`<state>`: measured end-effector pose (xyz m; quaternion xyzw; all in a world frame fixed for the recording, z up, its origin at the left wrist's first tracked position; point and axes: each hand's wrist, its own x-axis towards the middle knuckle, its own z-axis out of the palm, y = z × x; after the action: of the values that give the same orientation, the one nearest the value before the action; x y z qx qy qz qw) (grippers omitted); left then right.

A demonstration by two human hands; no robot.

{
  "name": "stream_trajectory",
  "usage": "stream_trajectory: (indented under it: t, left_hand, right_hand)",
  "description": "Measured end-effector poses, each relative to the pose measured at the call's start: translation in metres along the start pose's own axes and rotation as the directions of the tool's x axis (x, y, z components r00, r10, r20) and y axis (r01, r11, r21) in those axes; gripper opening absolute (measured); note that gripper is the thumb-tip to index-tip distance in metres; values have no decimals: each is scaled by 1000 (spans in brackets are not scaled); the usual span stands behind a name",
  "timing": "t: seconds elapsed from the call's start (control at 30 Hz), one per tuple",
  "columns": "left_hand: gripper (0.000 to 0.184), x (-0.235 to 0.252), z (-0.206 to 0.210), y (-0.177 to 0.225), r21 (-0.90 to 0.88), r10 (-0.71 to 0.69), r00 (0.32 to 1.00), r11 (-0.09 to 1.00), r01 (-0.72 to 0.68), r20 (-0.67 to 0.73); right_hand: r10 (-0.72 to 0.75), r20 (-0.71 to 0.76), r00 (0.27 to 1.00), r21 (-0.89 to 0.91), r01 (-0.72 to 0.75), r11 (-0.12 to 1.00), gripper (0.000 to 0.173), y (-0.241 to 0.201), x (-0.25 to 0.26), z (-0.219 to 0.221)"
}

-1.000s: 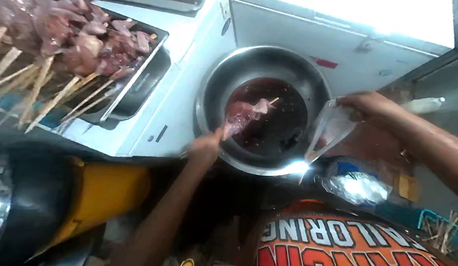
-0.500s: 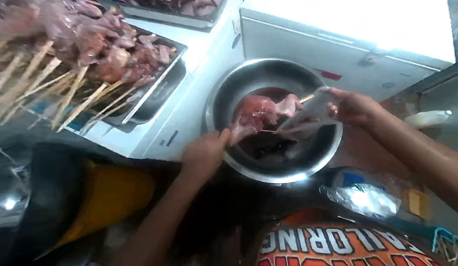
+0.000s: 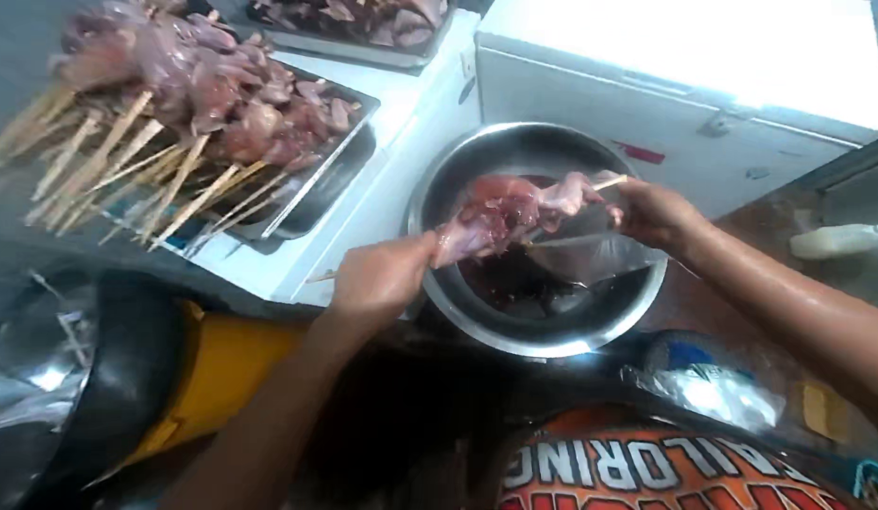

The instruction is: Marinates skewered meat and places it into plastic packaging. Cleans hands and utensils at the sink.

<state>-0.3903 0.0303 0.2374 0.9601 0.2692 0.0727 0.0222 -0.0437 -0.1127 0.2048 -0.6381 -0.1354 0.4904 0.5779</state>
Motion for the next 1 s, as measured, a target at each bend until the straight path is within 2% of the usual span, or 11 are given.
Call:
stream_trajectory:
  t: [0.03, 0.17, 0.23, 0.37, 0.47, 0.6, 0.73, 0.83, 1.0]
  left_hand:
    - [11, 0, 6, 0, -16, -8, 999, 1000, 9, 35]
    - [22, 1, 27, -2, -72, -51, 973, 995, 69, 226]
    - [22, 5, 35, -3, -57, -36, 967, 997, 52, 252]
    - [22, 21, 35, 8, 40, 9, 951, 999, -23, 311]
    - [28, 42, 18, 32, 68, 61, 950, 994, -86, 306]
    - [27, 72, 2, 48, 107, 104, 929, 983, -151, 355]
    - [42, 95, -11, 40, 122, 53, 857, 983, -134, 513]
    - [38, 97, -6, 37, 119, 33, 844, 986, -115, 535]
    - [33, 91, 16, 78, 61, 45, 805, 993, -100, 591]
  right_hand:
    - [-7, 18, 1000, -12, 7, 1000, 26, -1, -1, -1]
    - [-29, -80, 996, 18, 31, 999, 25, -4, -5, -1]
    - [-29, -81, 996, -10, 29, 1000, 28, -4, -6, -3]
    - [-86, -126, 988, -236, 55, 970, 33, -3, -6, 1]
    - [-127, -91, 988, -404, 80, 911, 36, 3, -4, 10]
    - [-86, -35, 996, -448, 62, 892, 36, 7, -1, 7]
    - [-22, 27, 999, -485, 33, 874, 33, 4, -8, -4]
    - [-5, 39, 999, -468, 22, 883, 33, 7, -7, -8]
    - [6, 64, 998, -480, 25, 877, 32, 10, -6, 12]
